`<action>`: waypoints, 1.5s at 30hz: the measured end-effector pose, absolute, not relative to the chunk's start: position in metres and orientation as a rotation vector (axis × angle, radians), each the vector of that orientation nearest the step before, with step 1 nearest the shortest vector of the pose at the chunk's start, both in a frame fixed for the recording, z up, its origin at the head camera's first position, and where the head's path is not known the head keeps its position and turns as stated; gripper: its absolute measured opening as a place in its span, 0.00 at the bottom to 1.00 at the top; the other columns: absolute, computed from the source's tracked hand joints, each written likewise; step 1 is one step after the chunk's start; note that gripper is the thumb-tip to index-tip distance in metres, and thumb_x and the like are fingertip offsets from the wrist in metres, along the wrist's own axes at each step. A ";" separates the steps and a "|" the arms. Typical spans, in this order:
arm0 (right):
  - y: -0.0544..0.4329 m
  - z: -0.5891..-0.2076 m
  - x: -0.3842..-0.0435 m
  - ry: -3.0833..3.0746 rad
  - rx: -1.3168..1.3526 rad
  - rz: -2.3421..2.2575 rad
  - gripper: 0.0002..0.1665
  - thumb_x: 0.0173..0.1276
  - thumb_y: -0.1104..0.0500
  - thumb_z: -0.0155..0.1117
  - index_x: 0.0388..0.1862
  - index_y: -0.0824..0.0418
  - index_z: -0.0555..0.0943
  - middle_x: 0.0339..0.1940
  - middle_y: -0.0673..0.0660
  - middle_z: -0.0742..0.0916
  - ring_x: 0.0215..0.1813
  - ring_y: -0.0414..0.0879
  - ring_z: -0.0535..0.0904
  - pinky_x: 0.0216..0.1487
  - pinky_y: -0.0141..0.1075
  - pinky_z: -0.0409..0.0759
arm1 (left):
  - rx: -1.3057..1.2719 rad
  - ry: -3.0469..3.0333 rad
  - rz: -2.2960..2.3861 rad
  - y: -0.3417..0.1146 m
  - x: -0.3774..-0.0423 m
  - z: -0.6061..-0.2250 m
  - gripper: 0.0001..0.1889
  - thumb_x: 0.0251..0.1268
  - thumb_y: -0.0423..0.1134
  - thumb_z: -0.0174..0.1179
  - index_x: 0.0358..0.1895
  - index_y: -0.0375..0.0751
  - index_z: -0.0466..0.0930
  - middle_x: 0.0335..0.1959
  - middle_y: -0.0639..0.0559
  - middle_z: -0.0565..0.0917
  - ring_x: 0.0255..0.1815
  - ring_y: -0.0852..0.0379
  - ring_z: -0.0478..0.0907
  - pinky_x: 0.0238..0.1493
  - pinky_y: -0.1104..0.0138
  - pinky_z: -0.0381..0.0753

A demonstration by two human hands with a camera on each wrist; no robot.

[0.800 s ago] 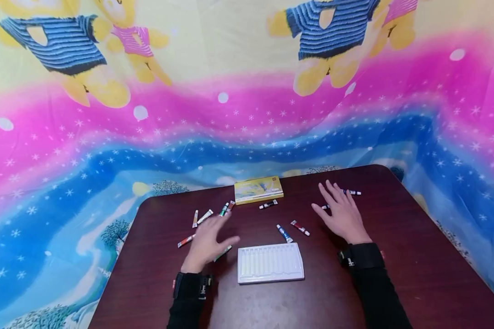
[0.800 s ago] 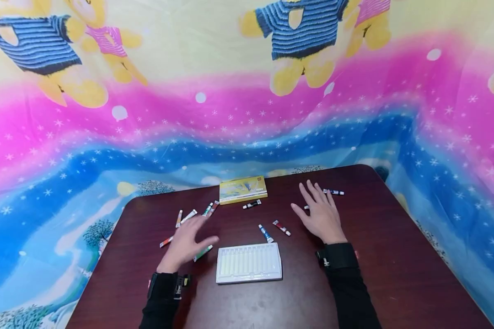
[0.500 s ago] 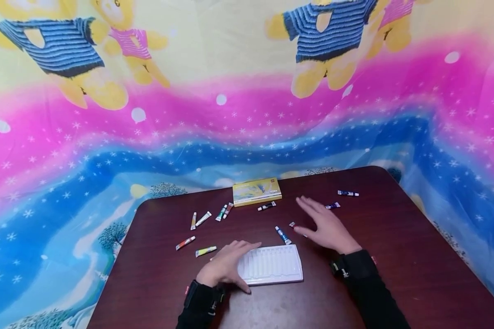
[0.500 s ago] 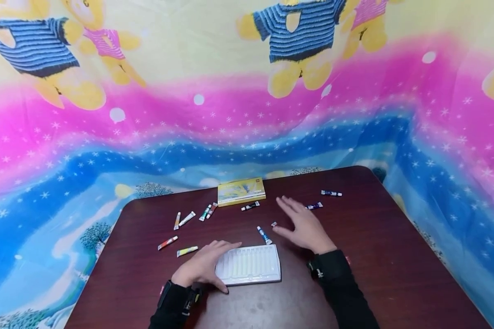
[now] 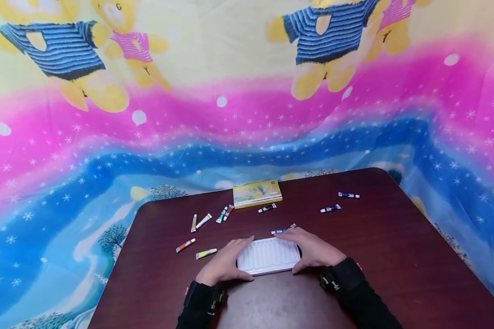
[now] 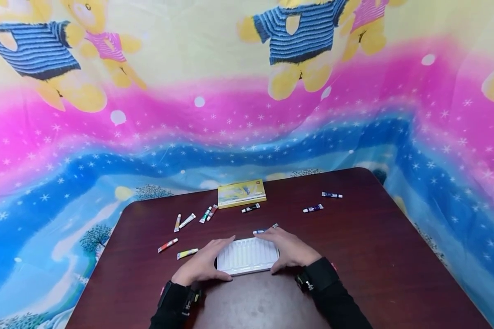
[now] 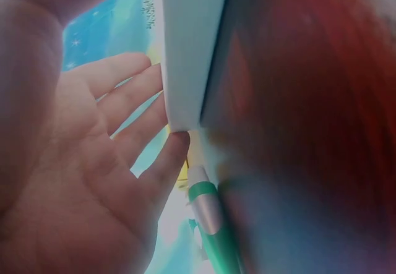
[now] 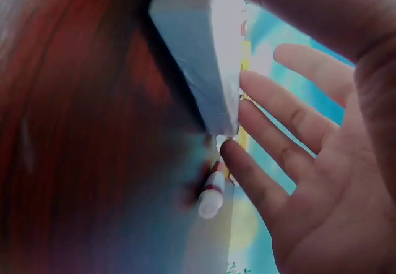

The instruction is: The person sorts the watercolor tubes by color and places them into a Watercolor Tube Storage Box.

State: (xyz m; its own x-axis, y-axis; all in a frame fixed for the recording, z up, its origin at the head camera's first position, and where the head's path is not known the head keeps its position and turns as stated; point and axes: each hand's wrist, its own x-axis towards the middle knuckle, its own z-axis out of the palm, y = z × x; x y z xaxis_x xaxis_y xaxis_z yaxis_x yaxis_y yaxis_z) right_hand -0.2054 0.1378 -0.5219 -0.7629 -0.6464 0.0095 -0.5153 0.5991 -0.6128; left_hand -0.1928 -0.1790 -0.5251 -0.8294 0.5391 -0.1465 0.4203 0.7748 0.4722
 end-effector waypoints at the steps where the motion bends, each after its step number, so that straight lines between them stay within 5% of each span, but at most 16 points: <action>1: 0.139 -0.523 -0.206 2.616 -0.939 -0.899 0.59 0.49 0.49 0.89 0.79 0.52 0.70 0.73 0.59 0.76 0.74 0.58 0.70 0.68 0.55 0.77 | 0.744 2.696 0.630 -0.179 -0.192 -0.526 0.58 0.51 0.59 0.80 0.84 0.53 0.56 0.78 0.51 0.69 0.78 0.50 0.65 0.73 0.51 0.72; 10: 0.144 -0.529 -0.209 2.596 -0.885 -0.897 0.55 0.51 0.50 0.87 0.78 0.55 0.72 0.74 0.62 0.74 0.77 0.63 0.65 0.69 0.56 0.77 | 0.768 2.761 0.761 -0.187 -0.200 -0.521 0.52 0.57 0.57 0.76 0.83 0.51 0.59 0.79 0.49 0.69 0.79 0.44 0.64 0.76 0.45 0.66; 17: 0.141 -0.524 -0.208 2.594 -0.887 -0.906 0.56 0.51 0.53 0.87 0.78 0.58 0.70 0.75 0.63 0.74 0.79 0.65 0.62 0.71 0.58 0.75 | 0.358 3.173 0.698 -0.226 -0.234 -0.508 0.34 0.71 0.46 0.67 0.77 0.43 0.68 0.72 0.39 0.75 0.74 0.37 0.70 0.72 0.41 0.70; 25: 0.141 -0.522 -0.209 2.605 -0.886 -0.898 0.56 0.51 0.54 0.87 0.78 0.58 0.71 0.75 0.63 0.74 0.80 0.65 0.62 0.72 0.58 0.74 | 0.244 3.256 0.354 -0.249 -0.273 -0.511 0.24 0.66 0.37 0.72 0.64 0.39 0.82 0.56 0.38 0.85 0.55 0.37 0.82 0.56 0.45 0.82; 35: 0.142 -0.525 -0.209 2.609 -0.869 -0.901 0.56 0.50 0.53 0.88 0.78 0.57 0.71 0.75 0.63 0.74 0.81 0.66 0.60 0.73 0.59 0.72 | 0.235 3.299 0.276 -0.256 -0.283 -0.513 0.15 0.64 0.22 0.65 0.51 0.39 0.89 0.43 0.39 0.88 0.46 0.38 0.82 0.51 0.47 0.83; 45: 0.142 -0.528 -0.209 2.613 -0.878 -0.890 0.56 0.49 0.51 0.88 0.77 0.56 0.72 0.75 0.62 0.74 0.80 0.65 0.62 0.72 0.60 0.73 | 0.189 3.227 0.700 -0.252 -0.282 -0.511 0.16 0.75 0.23 0.54 0.61 0.36 0.78 0.55 0.33 0.80 0.50 0.36 0.81 0.51 0.48 0.83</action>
State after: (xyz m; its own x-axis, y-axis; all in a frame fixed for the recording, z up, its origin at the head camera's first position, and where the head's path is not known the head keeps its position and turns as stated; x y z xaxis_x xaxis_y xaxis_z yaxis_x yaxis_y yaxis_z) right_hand -0.2089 0.1420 -0.5278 -0.7891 -0.6133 -0.0349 -0.4646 0.6331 -0.6191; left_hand -0.2821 -0.2516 -0.5111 -0.9798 0.0759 0.1853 0.1458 0.9045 0.4008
